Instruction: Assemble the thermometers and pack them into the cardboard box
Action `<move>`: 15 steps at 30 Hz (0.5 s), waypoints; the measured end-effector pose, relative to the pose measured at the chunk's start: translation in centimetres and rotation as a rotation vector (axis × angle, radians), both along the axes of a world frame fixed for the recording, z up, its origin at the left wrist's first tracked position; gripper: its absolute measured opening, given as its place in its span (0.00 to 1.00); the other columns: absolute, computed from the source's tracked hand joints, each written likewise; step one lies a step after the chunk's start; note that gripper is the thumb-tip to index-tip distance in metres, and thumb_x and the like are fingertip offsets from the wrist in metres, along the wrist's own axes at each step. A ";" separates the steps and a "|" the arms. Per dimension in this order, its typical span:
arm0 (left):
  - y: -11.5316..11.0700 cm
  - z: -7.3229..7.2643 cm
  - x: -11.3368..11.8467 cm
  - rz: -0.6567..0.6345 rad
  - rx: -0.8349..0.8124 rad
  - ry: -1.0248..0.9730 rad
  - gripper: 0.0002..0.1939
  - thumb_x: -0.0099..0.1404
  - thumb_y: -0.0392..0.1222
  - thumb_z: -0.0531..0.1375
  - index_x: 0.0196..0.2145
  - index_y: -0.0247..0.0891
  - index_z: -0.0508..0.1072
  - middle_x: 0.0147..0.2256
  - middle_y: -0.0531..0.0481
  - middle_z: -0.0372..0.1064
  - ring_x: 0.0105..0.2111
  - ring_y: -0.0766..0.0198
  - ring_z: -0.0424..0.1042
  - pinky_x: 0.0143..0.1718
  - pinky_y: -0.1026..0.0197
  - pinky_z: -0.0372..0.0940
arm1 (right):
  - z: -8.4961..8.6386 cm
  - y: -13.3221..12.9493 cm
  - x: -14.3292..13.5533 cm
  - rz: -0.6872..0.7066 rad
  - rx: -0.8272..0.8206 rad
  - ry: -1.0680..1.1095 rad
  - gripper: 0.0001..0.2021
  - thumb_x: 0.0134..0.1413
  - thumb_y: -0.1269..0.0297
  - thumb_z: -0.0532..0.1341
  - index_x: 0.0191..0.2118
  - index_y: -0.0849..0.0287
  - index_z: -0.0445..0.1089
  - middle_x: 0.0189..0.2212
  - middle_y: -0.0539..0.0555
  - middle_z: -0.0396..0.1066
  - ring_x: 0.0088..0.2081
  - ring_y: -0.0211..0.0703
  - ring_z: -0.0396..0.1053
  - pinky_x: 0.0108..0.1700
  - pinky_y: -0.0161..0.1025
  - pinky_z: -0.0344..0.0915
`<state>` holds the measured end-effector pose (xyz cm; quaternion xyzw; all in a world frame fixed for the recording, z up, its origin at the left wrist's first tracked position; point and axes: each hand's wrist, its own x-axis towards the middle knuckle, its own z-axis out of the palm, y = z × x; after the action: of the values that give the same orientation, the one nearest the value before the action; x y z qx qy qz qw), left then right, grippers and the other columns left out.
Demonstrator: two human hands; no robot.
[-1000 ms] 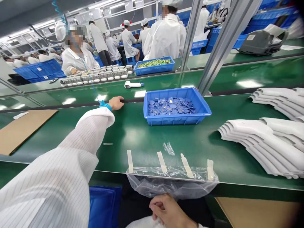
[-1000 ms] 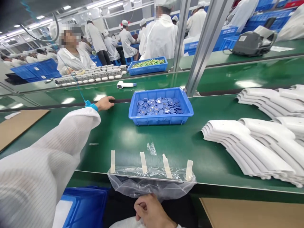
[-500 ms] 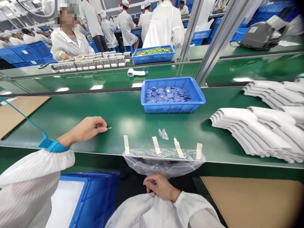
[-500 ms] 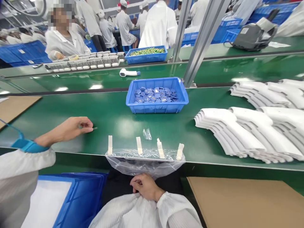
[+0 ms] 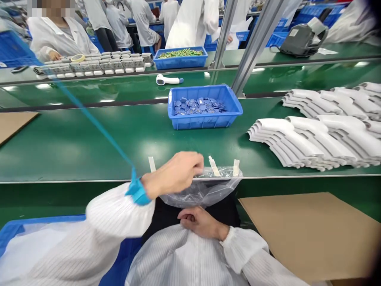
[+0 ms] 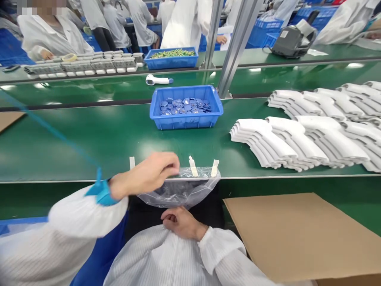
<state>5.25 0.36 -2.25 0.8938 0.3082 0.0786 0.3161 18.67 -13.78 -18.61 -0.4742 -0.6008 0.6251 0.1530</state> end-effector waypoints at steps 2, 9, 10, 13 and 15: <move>-2.5 0.1 -1.7 -0.049 -0.195 0.032 0.07 0.67 0.31 0.54 0.38 0.42 0.68 0.33 0.53 0.71 0.32 0.63 0.70 0.34 0.61 0.63 | 2.3 -0.4 0.9 -0.019 0.062 -0.031 0.10 0.60 0.67 0.59 0.42 0.57 0.79 0.33 0.50 0.76 0.32 0.36 0.68 0.37 0.34 0.64; -7.9 -8.0 -1.1 0.261 -0.139 0.451 0.22 0.57 0.22 0.49 0.41 0.40 0.73 0.44 0.40 0.73 0.45 0.50 0.73 0.41 0.51 0.67 | 5.7 -0.5 3.4 -0.066 0.114 -0.284 0.12 0.63 0.70 0.56 0.40 0.53 0.77 0.37 0.49 0.77 0.36 0.38 0.70 0.39 0.35 0.62; -7.9 -9.2 -0.5 0.318 -0.159 0.461 0.21 0.58 0.23 0.49 0.43 0.40 0.74 0.43 0.39 0.73 0.45 0.49 0.74 0.41 0.50 0.67 | 5.7 -0.5 3.5 -0.067 0.103 -0.312 0.12 0.63 0.70 0.55 0.41 0.53 0.77 0.38 0.49 0.77 0.37 0.39 0.71 0.40 0.36 0.62; -7.3 -12.1 0.9 0.438 -0.219 0.479 0.17 0.67 0.33 0.49 0.47 0.38 0.74 0.41 0.34 0.74 0.42 0.44 0.75 0.42 0.45 0.67 | 5.6 -0.7 3.6 -0.071 0.068 -0.367 0.12 0.64 0.70 0.55 0.40 0.55 0.77 0.39 0.50 0.76 0.40 0.40 0.71 0.42 0.36 0.61; -6.8 -13.5 1.1 0.438 -0.255 0.454 0.19 0.71 0.39 0.46 0.50 0.40 0.73 0.42 0.33 0.74 0.45 0.41 0.74 0.45 0.42 0.66 | 5.8 -0.9 3.7 -0.075 0.049 -0.365 0.12 0.64 0.71 0.54 0.39 0.55 0.76 0.38 0.50 0.75 0.40 0.40 0.71 0.43 0.36 0.62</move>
<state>6.39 -6.47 -15.71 0.7544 0.5626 -0.0955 0.3245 22.40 -14.63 -12.84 -0.5979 -0.6156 0.5077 0.0762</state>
